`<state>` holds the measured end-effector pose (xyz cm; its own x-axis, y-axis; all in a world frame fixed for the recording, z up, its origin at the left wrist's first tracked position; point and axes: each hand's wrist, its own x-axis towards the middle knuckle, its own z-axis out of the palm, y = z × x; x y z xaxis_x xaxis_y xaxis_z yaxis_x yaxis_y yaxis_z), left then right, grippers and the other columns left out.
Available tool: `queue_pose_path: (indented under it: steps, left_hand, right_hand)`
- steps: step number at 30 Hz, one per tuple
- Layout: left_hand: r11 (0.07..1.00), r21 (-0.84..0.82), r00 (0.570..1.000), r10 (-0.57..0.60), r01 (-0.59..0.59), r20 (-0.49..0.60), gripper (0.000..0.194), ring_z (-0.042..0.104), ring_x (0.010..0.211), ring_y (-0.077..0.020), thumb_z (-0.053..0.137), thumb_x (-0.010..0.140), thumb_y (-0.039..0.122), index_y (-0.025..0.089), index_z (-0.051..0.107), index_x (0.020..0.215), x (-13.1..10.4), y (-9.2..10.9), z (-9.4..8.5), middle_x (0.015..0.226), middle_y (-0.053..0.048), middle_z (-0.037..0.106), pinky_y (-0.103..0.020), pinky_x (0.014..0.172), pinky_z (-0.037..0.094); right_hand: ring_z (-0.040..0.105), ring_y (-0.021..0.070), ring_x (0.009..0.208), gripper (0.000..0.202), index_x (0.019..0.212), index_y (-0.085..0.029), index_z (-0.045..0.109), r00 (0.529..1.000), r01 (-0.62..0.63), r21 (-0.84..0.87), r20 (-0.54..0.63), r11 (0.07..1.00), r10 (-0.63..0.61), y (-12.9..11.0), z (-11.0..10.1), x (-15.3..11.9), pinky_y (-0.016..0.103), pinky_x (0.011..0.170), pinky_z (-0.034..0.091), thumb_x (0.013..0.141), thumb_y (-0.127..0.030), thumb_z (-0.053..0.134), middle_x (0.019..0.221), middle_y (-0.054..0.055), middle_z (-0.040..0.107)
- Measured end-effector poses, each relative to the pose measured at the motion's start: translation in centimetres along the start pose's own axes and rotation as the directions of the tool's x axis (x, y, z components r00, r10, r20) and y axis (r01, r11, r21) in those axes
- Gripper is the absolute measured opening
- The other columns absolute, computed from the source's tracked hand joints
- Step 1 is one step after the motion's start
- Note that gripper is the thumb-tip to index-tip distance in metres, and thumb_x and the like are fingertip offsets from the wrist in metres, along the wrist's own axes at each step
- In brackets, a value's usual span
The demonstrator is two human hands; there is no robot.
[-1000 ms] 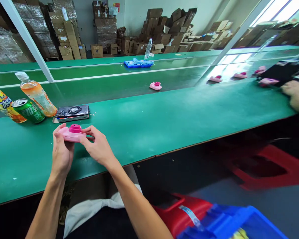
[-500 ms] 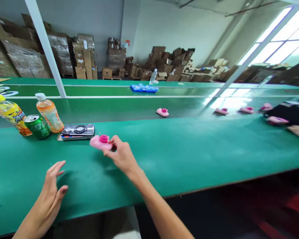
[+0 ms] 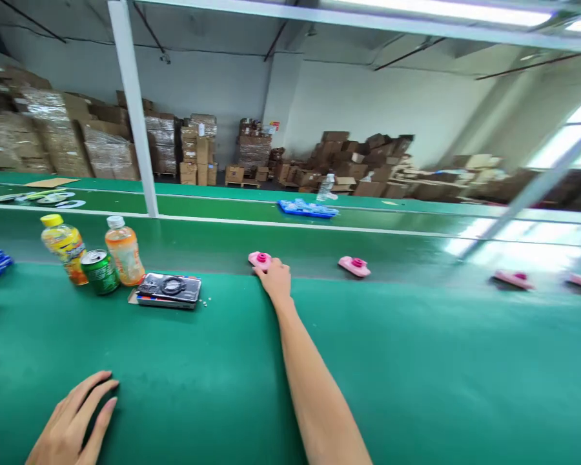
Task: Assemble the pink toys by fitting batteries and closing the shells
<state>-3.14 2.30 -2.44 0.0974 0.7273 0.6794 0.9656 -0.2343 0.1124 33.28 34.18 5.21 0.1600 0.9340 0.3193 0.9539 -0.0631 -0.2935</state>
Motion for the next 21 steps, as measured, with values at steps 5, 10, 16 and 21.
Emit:
queue_pose_path:
  steps: [5,10,16,21]
  left_hand:
    - [0.961,-0.028,0.961,-0.276,0.276,0.005,0.027,0.073,0.106,-0.0232,0.049,0.102,0.04,0.026,0.07,0.112,1.3,3.2,-1.8,0.115,-0.004,0.075,-0.037,0.09,0.064]
    - [0.927,-0.01,0.924,-0.372,0.375,0.09,0.025,0.07,0.113,-0.0256,0.048,0.103,0.035,0.027,0.068,0.113,1.3,3.9,-2.1,0.12,-0.006,0.072,-0.045,0.096,0.062]
    - [0.92,0.027,0.913,-0.391,0.39,0.121,0.024,0.064,0.121,-0.0286,0.053,0.1,0.031,0.026,0.068,0.117,1.4,4.3,-2.1,0.127,-0.008,0.068,-0.052,0.103,0.058]
    - [0.916,0.085,0.906,-0.401,0.393,0.136,0.025,0.062,0.124,-0.0312,0.057,0.096,0.027,0.025,0.067,0.119,1.8,4.4,-2.1,0.13,-0.009,0.067,-0.058,0.106,0.054]
  right_hand:
    - [0.048,0.0477,0.135,0.066,0.142,0.014,0.039,0.99,0.142,0.031,-0.029,0.989,-0.141,-0.3,1.1,-3.2,0.058,0.107,0.043,0.098,-0.036,0.044,0.142,0.041,0.049]
    - [0.049,0.0455,0.14,0.061,0.143,-0.006,0.056,0.807,0.585,0.031,0.081,0.811,-0.585,-0.9,2.4,-12.7,0.066,0.109,0.044,0.1,-0.045,0.038,0.148,0.027,0.054]
    - [0.048,0.0274,0.144,0.053,0.154,-0.037,0.047,0.378,0.869,0.281,0.151,0.407,-0.913,-0.4,0.9,-17.5,0.049,0.115,0.049,0.102,-0.049,0.046,0.158,0.001,0.047]
    - [0.056,0.0352,0.137,0.064,0.135,-0.026,0.068,0.634,0.716,0.298,0.099,0.631,-0.767,1.5,3.5,-6.9,0.058,0.114,0.049,0.094,-0.066,0.041,0.145,0.011,0.062]
